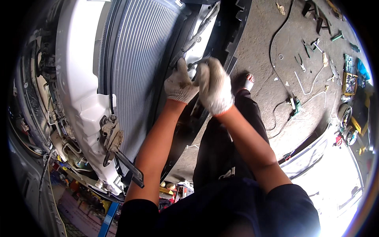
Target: The person unscrews bolts from the front frame of a car using a wrench and by hand while wearing gloves. They remove components near the radiator and front bumper.
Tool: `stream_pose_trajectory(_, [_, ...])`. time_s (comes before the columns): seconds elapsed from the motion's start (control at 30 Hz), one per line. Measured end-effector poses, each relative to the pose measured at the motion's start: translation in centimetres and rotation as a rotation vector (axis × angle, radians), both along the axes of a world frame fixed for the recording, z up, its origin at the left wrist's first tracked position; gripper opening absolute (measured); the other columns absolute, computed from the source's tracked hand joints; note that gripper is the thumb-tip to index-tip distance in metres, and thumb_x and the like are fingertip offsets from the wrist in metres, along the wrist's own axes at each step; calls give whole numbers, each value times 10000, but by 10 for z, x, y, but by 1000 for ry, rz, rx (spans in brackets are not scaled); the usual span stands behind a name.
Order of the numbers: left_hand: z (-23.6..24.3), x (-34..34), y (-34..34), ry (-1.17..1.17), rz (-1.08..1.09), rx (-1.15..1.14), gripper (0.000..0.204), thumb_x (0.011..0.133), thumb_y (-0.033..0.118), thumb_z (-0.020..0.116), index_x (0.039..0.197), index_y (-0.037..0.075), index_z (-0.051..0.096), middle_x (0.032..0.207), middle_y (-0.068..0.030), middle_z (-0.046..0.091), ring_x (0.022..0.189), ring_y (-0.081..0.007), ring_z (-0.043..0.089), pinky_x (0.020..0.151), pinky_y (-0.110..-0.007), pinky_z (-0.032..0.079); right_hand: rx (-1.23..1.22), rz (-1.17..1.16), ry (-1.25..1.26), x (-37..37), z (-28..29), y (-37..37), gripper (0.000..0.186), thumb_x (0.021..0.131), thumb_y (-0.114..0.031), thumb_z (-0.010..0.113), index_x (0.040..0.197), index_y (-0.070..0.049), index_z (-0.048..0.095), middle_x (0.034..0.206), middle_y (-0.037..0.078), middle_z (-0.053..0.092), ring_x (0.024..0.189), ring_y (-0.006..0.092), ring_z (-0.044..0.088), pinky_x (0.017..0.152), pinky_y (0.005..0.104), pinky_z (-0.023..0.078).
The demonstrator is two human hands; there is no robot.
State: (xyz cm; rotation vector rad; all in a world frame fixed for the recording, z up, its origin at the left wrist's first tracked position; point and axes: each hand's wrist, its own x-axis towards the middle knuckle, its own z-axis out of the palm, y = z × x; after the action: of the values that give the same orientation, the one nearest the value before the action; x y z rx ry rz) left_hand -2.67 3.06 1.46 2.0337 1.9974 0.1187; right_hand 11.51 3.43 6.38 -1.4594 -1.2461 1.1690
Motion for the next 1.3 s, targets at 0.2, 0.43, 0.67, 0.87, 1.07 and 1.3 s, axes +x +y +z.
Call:
stream_pose_trajectory(0.2, [8,3,2,-132,140,-239,841,791,483,850,1400,41,475,1073,-181,718,943,-336,738,856,-435,593,244,262,-55,-25,-3,-56,400,863,-112,760,1205,0,586,1148,208,643,949,417,694,787,448,597])
stream_pose_trajectory(0.43, [6,-4,3,-135,137,-255,780,805,490,829,1322,65,426,1103,-243,700,947,-392,731,882,-487,581,402,383,-90,-16,-15,-63,489,873,-216,784,1265,2,587,1175,186,631,933,371,708,771,420,605])
stream_pose_trajectory(0.67, [4,-2,-1,-2,91,-139,737,821,570,711,1308,67,480,939,-205,739,845,-391,751,747,-509,606,-50,59,115,1,-15,18,203,1026,-195,598,1057,2,635,863,164,654,756,315,689,671,397,581])
stream_pose_trajectory(0.87, [13,6,9,-48,136,-241,742,789,538,743,1293,62,480,1008,-247,732,872,-415,753,796,-522,612,-326,-130,92,11,-54,74,511,1073,-416,484,950,30,701,824,197,731,791,355,719,776,437,558])
stream_pose_trajectory(1.07, [10,6,7,2,96,-199,741,781,522,770,1288,61,490,997,-256,733,874,-406,757,782,-504,612,-334,-130,75,12,-53,74,511,1078,-413,484,923,26,694,821,221,717,833,393,714,799,445,558])
stream_pose_trajectory(1.3, [10,9,9,-4,124,-231,738,773,541,769,1268,68,491,1000,-238,739,897,-404,752,798,-498,609,-260,-105,-229,6,-42,80,506,1073,-407,484,956,26,719,849,215,734,885,403,721,837,452,545])
